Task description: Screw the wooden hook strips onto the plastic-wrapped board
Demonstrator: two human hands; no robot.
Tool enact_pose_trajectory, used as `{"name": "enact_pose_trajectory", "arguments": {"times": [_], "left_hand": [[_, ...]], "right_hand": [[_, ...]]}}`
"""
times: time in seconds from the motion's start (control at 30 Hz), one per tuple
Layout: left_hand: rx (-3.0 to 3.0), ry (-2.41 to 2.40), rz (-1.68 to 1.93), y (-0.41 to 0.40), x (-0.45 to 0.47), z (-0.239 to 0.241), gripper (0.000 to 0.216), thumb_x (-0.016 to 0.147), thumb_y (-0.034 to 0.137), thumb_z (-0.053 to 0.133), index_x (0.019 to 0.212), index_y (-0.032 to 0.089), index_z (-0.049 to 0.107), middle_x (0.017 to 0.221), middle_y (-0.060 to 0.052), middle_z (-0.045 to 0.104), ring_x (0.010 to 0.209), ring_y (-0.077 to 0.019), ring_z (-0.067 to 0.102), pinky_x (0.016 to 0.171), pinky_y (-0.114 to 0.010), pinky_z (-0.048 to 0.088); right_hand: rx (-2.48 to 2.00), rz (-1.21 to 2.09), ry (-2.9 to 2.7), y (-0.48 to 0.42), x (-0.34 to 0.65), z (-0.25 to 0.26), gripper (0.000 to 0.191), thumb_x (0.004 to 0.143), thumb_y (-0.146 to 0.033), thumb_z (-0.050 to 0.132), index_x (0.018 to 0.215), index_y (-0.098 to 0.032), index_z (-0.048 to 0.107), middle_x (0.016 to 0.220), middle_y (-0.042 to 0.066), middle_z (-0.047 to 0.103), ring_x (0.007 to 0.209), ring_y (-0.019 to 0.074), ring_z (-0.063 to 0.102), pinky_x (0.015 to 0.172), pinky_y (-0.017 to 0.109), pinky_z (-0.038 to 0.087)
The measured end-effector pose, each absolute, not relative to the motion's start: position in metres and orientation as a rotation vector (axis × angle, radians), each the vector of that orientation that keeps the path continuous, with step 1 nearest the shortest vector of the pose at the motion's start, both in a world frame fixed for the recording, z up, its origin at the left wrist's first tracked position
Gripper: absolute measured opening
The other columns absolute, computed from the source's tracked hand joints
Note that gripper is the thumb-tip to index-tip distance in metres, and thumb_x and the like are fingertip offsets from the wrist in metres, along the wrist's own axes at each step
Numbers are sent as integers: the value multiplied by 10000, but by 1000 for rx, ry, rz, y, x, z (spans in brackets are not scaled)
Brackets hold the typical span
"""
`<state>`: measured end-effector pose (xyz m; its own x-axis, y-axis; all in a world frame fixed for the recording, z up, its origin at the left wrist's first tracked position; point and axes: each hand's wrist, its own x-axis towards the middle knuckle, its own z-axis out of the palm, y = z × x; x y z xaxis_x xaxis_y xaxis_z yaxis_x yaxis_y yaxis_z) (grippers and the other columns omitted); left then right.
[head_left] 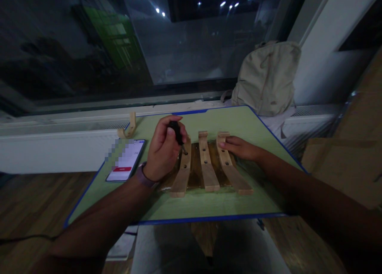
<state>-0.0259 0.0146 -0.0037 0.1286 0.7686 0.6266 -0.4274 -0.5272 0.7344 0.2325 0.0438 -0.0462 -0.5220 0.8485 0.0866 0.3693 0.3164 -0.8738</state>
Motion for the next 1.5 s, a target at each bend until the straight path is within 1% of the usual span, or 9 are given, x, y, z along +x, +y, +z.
{"name": "enact_pose_trajectory", "arguments": {"times": [0.1, 0.2, 0.43, 0.67, 0.8, 0.93, 1.03, 1.27, 1.5], "left_hand": [[1580, 388, 1596, 14, -28, -6, 224, 956, 398, 650, 1130, 264, 693, 924, -19, 631, 707, -92, 579, 658, -215, 493], [1707, 467, 1625, 13, -32, -7, 226, 944, 350, 667, 1148, 271, 728, 1012, -41, 644, 827, -124, 627, 756, -252, 516], [1662, 443, 1541, 10, -32, -4, 313, 986, 359, 604, 1272, 267, 692, 955, -43, 661, 867, -137, 647, 826, -278, 527], [1490, 303, 1535, 8, -25, 3, 194, 944, 371, 677, 1099, 259, 642, 817, 8, 624, 706, -95, 576, 663, -209, 499], [1578, 271, 1583, 8, -25, -1, 153, 937, 330, 694, 1024, 251, 596, 853, 8, 643, 687, -85, 568, 616, -190, 474], [1647, 242, 1578, 9, -25, -3, 131, 903, 257, 733, 1012, 250, 662, 1048, -12, 652, 739, -76, 637, 690, -230, 523], [1651, 293, 1640, 10, -26, -1, 155, 864, 241, 774, 1009, 251, 722, 1006, -9, 647, 864, -109, 675, 792, -253, 544], [1617, 471, 1608, 12, -33, 1, 199, 859, 370, 778, 1024, 260, 769, 913, -24, 743, 840, -134, 708, 764, -252, 568], [1622, 480, 1542, 9, -33, 0, 265, 948, 424, 659, 1098, 227, 753, 910, -50, 733, 867, -157, 690, 820, -297, 553]], "right_hand": [[-1097, 1126, -2034, 44, 232, -46, 448, 888, -614, 609, 933, -190, 745, 1018, 97, 775, 983, 280, 698, 926, 419, 537], [-1099, 1144, -2027, 44, 232, -46, 455, 879, -626, 610, 885, -188, 734, 972, 84, 766, 951, 270, 694, 899, 408, 537], [-1133, 1165, -1973, 45, 230, -48, 445, 840, -627, 650, 891, -195, 746, 978, 85, 766, 979, 283, 690, 911, 416, 537], [-1124, 1182, -1966, 42, 228, -42, 441, 826, -641, 655, 813, -206, 732, 911, 78, 762, 947, 284, 696, 883, 406, 541], [-1127, 1140, -1997, 41, 228, -41, 479, 832, -666, 634, 812, -198, 732, 837, 67, 739, 891, 273, 686, 840, 394, 530], [-1090, 1153, -2014, 42, 227, -41, 497, 845, -673, 616, 883, -193, 741, 852, 61, 737, 876, 263, 671, 823, 390, 529], [-1094, 1148, -2032, 41, 227, -40, 480, 854, -665, 610, 869, -201, 734, 850, 60, 730, 876, 261, 669, 828, 387, 531], [-1123, 1129, -2024, 41, 229, -41, 474, 857, -664, 601, 863, -211, 740, 856, 60, 731, 918, 278, 678, 874, 419, 541], [-1123, 1126, -2010, 44, 230, -46, 441, 870, -619, 615, 910, -202, 752, 974, 94, 765, 968, 295, 690, 898, 438, 545]]}}
